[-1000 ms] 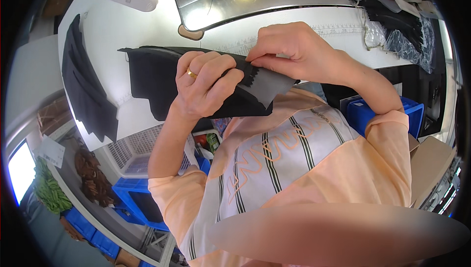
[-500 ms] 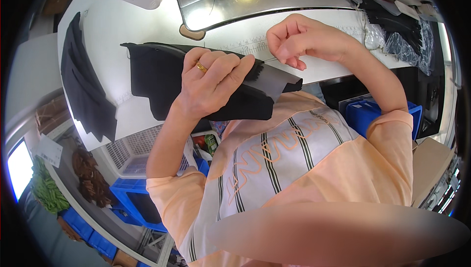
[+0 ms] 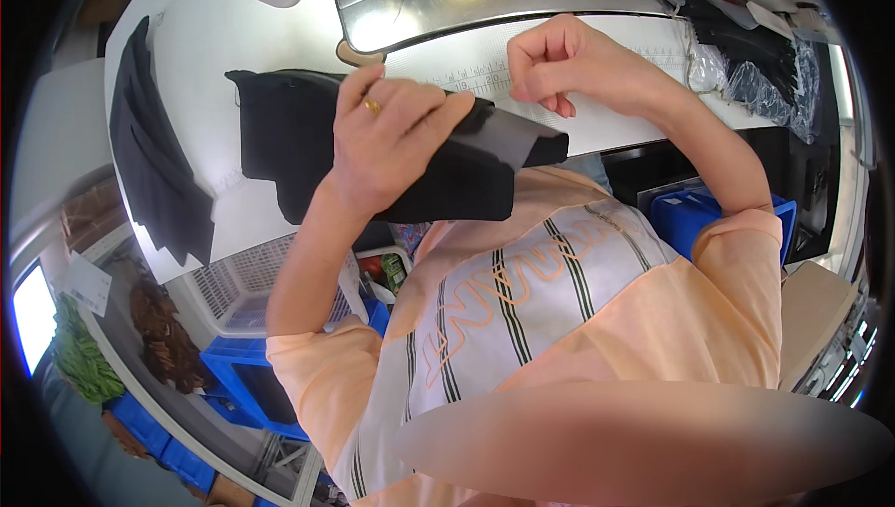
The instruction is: Sewing a zipper onto a black leather or heavy fabric panel using an industrial sewing machine.
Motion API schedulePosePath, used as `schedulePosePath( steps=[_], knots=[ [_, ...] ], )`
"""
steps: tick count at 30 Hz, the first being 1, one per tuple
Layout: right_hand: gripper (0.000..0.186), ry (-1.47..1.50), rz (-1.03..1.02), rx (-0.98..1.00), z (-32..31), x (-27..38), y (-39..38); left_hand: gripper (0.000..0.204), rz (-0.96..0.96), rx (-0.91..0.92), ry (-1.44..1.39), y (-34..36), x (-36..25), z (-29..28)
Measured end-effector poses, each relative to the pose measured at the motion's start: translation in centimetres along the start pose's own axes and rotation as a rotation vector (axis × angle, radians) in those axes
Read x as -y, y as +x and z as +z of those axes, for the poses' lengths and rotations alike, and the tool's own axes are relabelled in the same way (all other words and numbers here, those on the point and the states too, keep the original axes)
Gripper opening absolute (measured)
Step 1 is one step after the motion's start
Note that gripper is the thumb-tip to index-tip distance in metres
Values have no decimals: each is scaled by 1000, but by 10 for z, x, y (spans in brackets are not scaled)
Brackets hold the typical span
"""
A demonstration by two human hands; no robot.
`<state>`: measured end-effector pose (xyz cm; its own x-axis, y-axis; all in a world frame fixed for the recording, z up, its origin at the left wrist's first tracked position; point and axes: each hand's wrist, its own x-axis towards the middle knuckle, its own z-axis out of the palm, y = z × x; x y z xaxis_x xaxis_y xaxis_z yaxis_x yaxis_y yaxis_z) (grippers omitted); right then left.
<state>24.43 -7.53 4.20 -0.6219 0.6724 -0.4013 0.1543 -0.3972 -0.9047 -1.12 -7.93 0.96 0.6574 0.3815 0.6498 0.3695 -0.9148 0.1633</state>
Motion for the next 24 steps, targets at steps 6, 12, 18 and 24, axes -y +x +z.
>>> schedulePosePath(
  steps=[6,12,18,24],
  knots=[
    [26,-276,-195,-458,-58,-3,4,56,-479,108,6,3,63,-29],
    [26,-409,-200,-722,-51,-2,-16,46,-768,105,-76,-43,99,-63],
    [26,-899,-682,-664,-39,-23,5,43,-913,126,-156,-45,102,-75],
    [14,-879,-575,-500,-23,-14,19,22,-977,128,-262,-43,94,-84]
  ],
)
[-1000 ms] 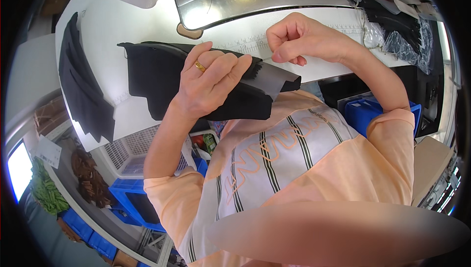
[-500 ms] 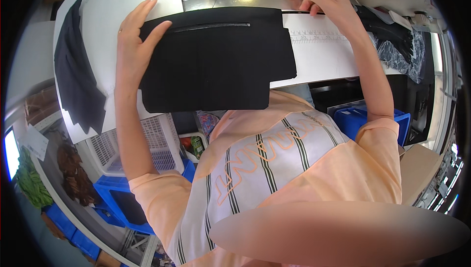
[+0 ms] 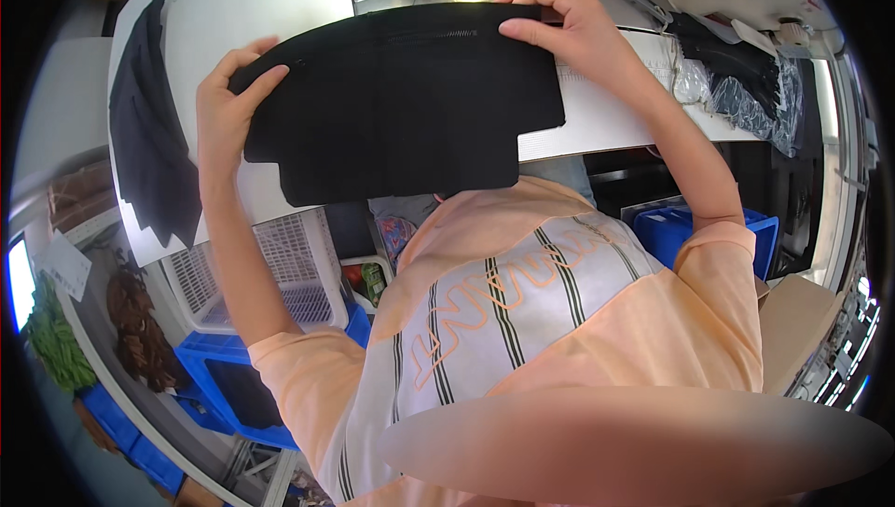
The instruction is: Sewing a zipper onto a black leather or heavy fabric panel using an industrial sewing machine.
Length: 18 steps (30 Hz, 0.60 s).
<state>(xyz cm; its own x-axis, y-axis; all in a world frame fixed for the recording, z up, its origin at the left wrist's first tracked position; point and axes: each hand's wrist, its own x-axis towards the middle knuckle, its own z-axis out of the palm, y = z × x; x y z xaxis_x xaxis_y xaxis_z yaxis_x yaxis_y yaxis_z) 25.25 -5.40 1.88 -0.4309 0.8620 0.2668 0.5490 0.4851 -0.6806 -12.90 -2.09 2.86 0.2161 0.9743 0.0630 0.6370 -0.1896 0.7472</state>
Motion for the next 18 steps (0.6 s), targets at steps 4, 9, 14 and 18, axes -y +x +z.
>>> schedulePosePath(
  steps=[4,9,14,18],
  knots=[
    [17,635,359,39,-7,16,9,15,-159,-75,-527,-17,-2,8],
    [22,685,402,32,-1,7,17,23,-190,-125,-582,-22,-1,15],
    [18,538,364,40,-5,-2,25,26,-222,-95,-518,-19,-3,13],
    [18,592,347,15,-4,-7,28,29,-232,-112,-559,-15,-7,16]
  ],
)
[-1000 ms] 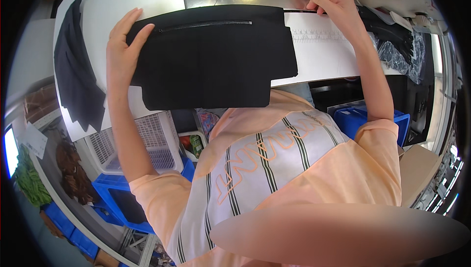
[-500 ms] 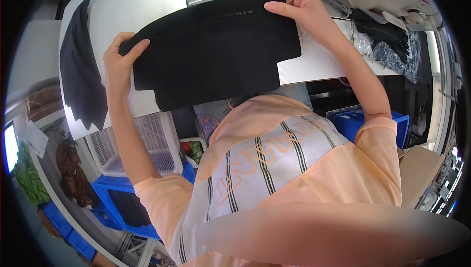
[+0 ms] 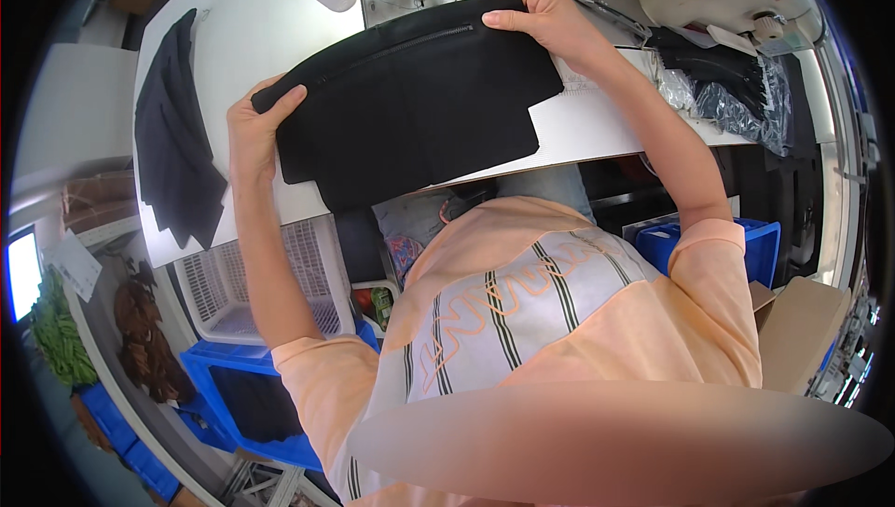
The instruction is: Sewing a zipper onto a black leather or heavy fabric panel using an industrial sewing machine.
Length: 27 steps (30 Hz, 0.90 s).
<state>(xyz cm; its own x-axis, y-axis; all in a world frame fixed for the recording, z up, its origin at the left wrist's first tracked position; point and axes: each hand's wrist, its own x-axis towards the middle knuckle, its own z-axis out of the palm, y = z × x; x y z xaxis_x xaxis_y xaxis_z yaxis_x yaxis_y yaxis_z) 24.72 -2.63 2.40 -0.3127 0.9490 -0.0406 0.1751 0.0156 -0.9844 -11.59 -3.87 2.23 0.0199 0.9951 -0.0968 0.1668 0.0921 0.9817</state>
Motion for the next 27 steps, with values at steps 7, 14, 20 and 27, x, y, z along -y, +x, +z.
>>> schedulePosePath(
  steps=[7,14,20,27],
  knots=[
    [24,69,77,7,-3,0,2,32,-10,73,-44,4,-7,1],
    [22,18,71,-18,-5,1,1,34,-58,75,-26,6,-7,1],
    [23,68,78,-40,-3,7,-3,37,-55,70,-19,4,-9,2],
    [25,86,92,6,-6,3,-3,43,155,-156,179,9,6,2]
  ],
)
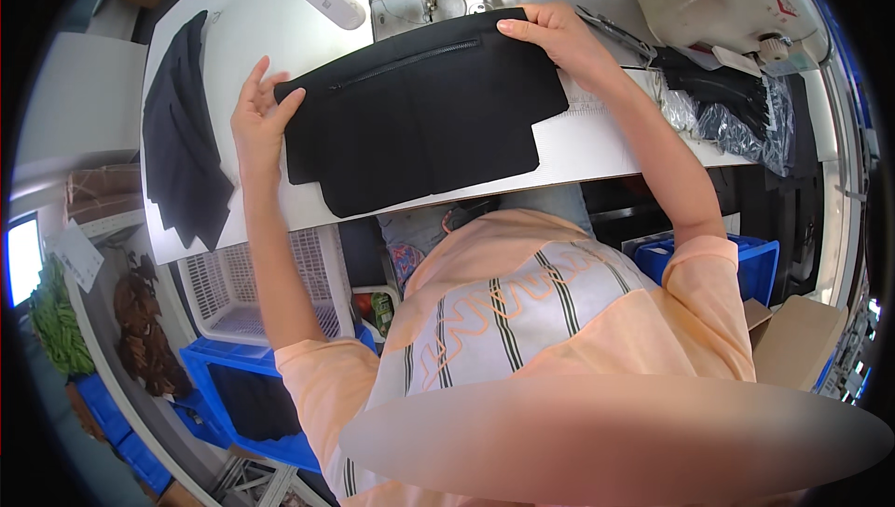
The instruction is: Sewing a zipper onto a black leather or heavy fabric panel using an industrial sewing machine.
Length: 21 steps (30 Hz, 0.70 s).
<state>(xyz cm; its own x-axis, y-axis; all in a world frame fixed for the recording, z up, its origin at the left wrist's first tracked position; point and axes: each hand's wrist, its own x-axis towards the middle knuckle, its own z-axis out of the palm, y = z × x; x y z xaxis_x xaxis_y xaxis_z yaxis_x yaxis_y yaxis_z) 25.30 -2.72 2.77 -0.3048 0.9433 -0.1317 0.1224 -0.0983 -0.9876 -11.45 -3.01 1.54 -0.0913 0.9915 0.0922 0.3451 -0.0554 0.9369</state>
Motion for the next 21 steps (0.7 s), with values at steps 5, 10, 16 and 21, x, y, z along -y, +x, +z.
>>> schedulePosePath(
  steps=[5,10,16,21],
  knots=[
    [24,-5,-33,4,-6,-4,4,42,463,111,492,4,-21,33],
    [26,-72,-28,63,0,-13,10,36,619,193,793,6,-30,59],
    [36,-141,5,-321,17,6,-8,21,608,115,918,-71,-45,14],
    [38,-140,-134,-189,13,-13,-7,22,136,-381,587,-213,-93,-147]
  ],
)
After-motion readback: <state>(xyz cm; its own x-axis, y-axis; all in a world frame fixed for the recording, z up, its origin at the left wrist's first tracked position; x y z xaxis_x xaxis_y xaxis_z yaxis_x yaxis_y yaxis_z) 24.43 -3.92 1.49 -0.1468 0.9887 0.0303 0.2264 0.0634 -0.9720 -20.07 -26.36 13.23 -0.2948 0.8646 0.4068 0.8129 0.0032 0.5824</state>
